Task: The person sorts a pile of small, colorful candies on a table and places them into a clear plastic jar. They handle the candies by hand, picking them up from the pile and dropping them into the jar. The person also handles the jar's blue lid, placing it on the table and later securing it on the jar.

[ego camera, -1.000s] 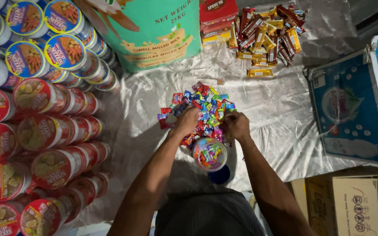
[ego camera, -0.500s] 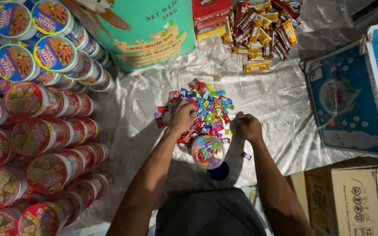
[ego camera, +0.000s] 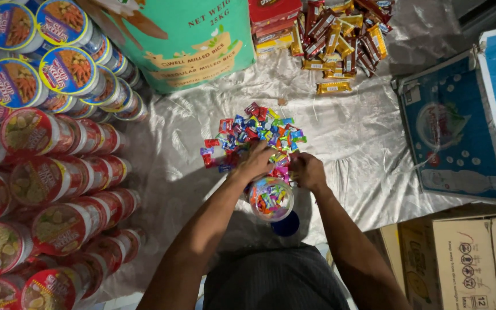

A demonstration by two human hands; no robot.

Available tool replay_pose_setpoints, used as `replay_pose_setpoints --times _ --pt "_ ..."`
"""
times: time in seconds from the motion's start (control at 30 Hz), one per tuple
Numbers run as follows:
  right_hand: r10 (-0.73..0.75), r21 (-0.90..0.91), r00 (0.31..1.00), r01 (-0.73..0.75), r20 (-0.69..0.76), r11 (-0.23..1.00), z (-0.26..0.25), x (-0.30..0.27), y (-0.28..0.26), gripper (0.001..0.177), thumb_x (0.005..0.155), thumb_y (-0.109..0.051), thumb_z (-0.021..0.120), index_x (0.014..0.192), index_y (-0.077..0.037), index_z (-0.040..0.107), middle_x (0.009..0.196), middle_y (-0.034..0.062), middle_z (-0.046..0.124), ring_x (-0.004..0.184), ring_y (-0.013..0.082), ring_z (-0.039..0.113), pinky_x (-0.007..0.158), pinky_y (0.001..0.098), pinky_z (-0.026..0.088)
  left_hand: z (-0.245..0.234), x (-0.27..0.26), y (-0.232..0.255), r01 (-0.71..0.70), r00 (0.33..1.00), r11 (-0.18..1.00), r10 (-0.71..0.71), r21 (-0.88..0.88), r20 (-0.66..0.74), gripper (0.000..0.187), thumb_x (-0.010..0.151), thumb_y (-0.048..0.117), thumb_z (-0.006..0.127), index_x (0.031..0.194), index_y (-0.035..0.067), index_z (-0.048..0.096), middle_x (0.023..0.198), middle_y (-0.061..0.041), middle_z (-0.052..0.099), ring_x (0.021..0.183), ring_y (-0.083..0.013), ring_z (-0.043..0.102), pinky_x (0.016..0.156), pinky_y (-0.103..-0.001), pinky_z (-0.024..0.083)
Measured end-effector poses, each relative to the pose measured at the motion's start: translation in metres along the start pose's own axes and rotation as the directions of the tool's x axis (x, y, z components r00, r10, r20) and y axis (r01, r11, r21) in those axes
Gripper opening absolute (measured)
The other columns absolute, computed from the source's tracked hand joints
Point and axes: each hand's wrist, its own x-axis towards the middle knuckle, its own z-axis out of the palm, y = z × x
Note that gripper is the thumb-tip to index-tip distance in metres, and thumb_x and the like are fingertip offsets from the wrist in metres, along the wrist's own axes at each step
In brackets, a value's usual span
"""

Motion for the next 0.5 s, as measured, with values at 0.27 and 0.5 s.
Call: replay_pose_setpoints --times 0.27,0.5 --pt "-0.063 0.016 0.996 0.064 -0.058 0.998 -0.044 0.003 0.094 0.039 0.092 -0.030 0.069 0.123 -0.006 0.070 0.102 0.0121 0.079 0.093 0.0218 0.076 0.083 0.0344 0.057 -0.025 0.004 0.022 0.070 0.975 0.980 -0.106 0.184 0.194 0.073 0.069 0.053 0.087 0.134 0.033 0.062 0.147 -0.017 0.041 0.131 -0.0431 0.047 0.095 -0.057 0.050" --pt "-0.080 -0.318 0.995 0.058 -0.057 0.946 -0.057 -0.041 0.144 0.035 0.084 -0.034 0.076 0.106 -0.007 0.074 0.100 0.0134 0.078 0.091 0.0310 0.074 0.077 0.0399 0.058 0.000 0.012 0.001 0.064 0.985 0.988 -0.085 0.141 0.149 0.041 0.089 0.037 0.076 0.128 0.028 0.070 0.141 -0.014 0.054 0.112 -0.0404 0.066 0.093 -0.053 0.055"
